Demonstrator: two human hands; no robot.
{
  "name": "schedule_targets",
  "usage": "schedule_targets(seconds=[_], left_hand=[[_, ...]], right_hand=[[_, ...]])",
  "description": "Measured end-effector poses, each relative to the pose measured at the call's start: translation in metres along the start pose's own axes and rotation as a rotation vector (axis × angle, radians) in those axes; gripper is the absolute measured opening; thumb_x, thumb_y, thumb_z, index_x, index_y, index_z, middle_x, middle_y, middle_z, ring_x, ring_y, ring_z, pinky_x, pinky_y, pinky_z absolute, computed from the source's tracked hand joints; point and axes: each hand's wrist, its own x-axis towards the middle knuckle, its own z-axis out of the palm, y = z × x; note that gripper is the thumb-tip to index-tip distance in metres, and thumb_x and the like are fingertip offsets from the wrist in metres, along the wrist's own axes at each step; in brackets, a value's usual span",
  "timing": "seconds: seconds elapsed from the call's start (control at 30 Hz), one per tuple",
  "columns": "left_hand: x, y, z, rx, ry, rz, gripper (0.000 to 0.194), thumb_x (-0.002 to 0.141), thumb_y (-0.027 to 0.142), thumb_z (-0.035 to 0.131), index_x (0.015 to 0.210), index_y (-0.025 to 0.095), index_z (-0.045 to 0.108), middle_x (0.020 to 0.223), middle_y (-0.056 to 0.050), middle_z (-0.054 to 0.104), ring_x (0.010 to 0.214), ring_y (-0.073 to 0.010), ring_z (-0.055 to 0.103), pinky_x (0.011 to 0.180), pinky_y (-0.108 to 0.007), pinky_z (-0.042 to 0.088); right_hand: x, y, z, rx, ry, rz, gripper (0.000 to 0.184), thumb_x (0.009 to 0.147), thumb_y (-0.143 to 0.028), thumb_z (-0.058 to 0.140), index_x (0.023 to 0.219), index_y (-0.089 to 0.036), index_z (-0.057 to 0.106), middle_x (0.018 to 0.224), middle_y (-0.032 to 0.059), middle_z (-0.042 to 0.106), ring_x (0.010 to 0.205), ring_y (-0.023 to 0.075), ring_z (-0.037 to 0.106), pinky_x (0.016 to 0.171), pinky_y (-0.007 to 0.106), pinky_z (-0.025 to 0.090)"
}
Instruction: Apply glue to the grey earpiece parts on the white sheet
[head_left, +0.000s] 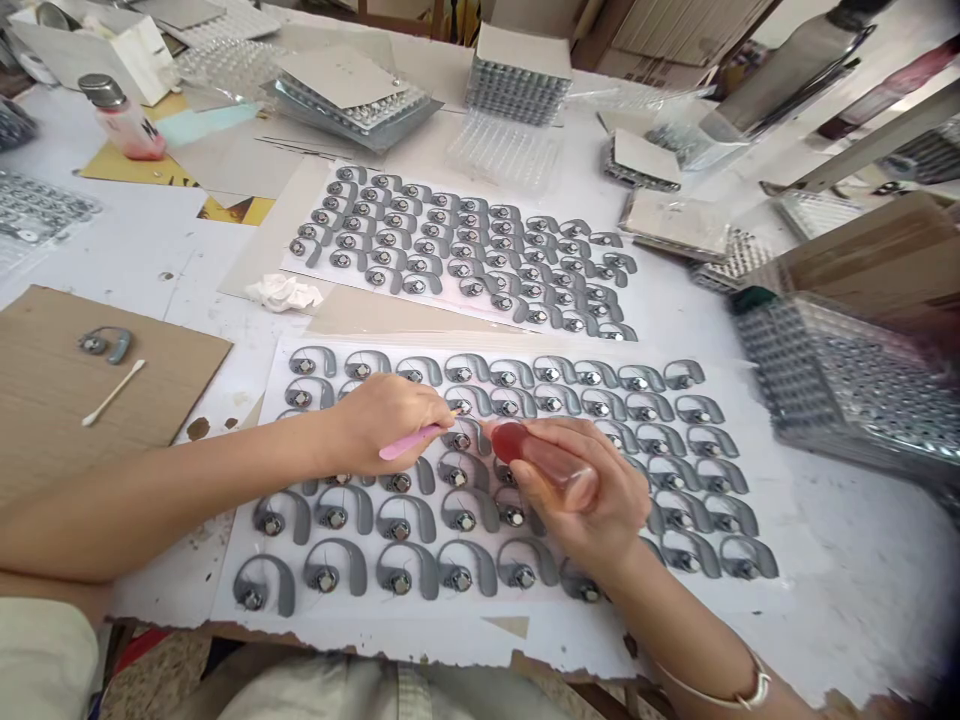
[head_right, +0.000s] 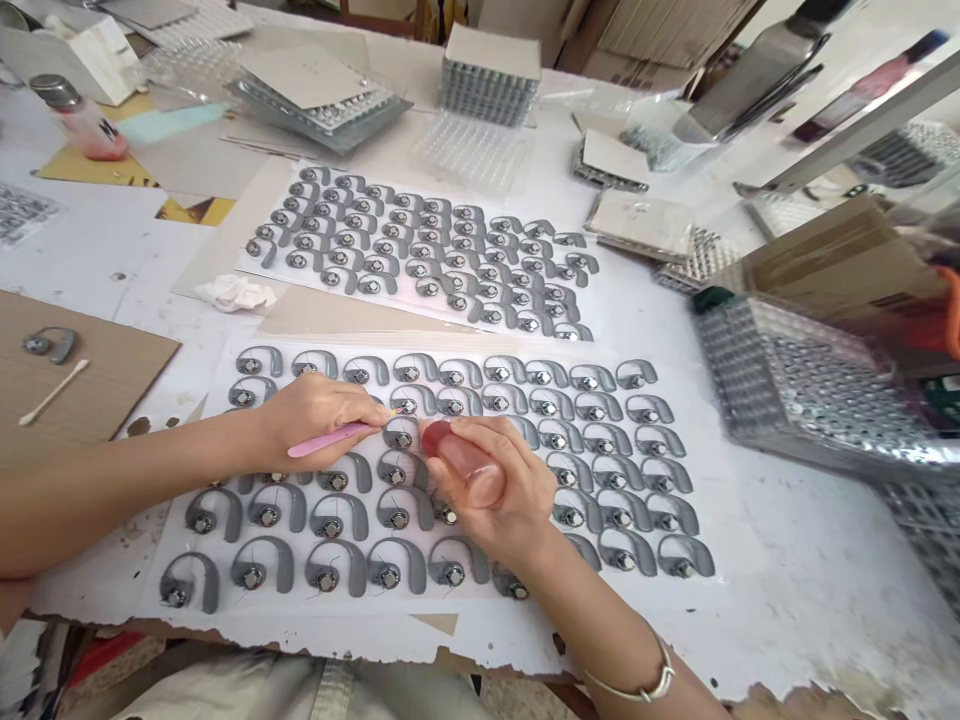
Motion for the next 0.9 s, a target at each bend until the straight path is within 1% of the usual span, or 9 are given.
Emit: schedule_targets(seconds=[0.2, 0.37, 0.57, 0.77, 0.9], left_hand=[[0.0017, -0.0019, -0.0036, -0.092, 0.013, -0.029, 0.015, 0.083, 0.013, 0.052, 0.083, 0.015, 0.067, 0.084, -0.004, 0.074, 0.071, -0.0161, 0.07, 0.061, -0.024, 0.052], [0.0007, -0.0028, -0.0024, -0.102, 0.023, -0.023, 0.014, 0.083, 0.012, 0.053, 0.083, 0.014, 0.067, 0.084, -0.005, 0.074, 0.072, -0.017, 0.07, 0.062, -0.025, 0.053], [0.0012, -0.0035, -0.003, -0.098, 0.013, -0.029, 0.014, 0.083, 0.013, 0.054, 0.08, 0.015, 0.068, 0.078, -0.004, 0.073, 0.066, -0.0156, 0.069, 0.059, -0.024, 0.05], [0.0022, -0.0038, -0.0042, -0.135, 0.029, -0.041, 0.014, 0.082, 0.013, 0.054, 0.08, 0.015, 0.068, 0.078, -0.004, 0.073, 0.067, -0.0138, 0.068, 0.062, -0.021, 0.05], [0.0027, -0.0038, -0.0049, -0.158, 0.016, -0.065, 0.015, 0.083, 0.013, 0.054, 0.081, 0.015, 0.068, 0.08, -0.004, 0.074, 0.069, -0.0134, 0.069, 0.064, -0.021, 0.051]], right_hand=[[-0.0035, 0.0069, 0.0007, 0.066, 0.039, 0.093, 0.029, 0.077, -0.021, 0.069, 0.104, -0.022, 0.06, 0.087, 0.0067, 0.07, 0.076, 0.0207, 0.067, 0.062, 0.035, 0.057], [-0.0045, 0.0081, 0.001, 0.079, 0.037, 0.113, 0.028, 0.077, -0.022, 0.069, 0.103, -0.022, 0.06, 0.086, 0.0071, 0.07, 0.076, 0.0206, 0.066, 0.062, 0.035, 0.056], [-0.0036, 0.0071, 0.0019, 0.105, 0.033, 0.097, 0.029, 0.076, -0.02, 0.07, 0.103, -0.022, 0.06, 0.085, 0.0063, 0.069, 0.076, 0.0202, 0.066, 0.063, 0.035, 0.056], [-0.0054, 0.0066, 0.0001, 0.134, 0.03, 0.188, 0.025, 0.077, -0.022, 0.069, 0.101, -0.022, 0.062, 0.085, 0.0054, 0.069, 0.073, 0.0188, 0.064, 0.064, 0.034, 0.054], [-0.0066, 0.0073, -0.0007, 0.179, 0.058, 0.194, 0.027, 0.077, -0.02, 0.069, 0.103, -0.022, 0.062, 0.087, 0.0058, 0.068, 0.075, 0.0193, 0.064, 0.063, 0.034, 0.053]])
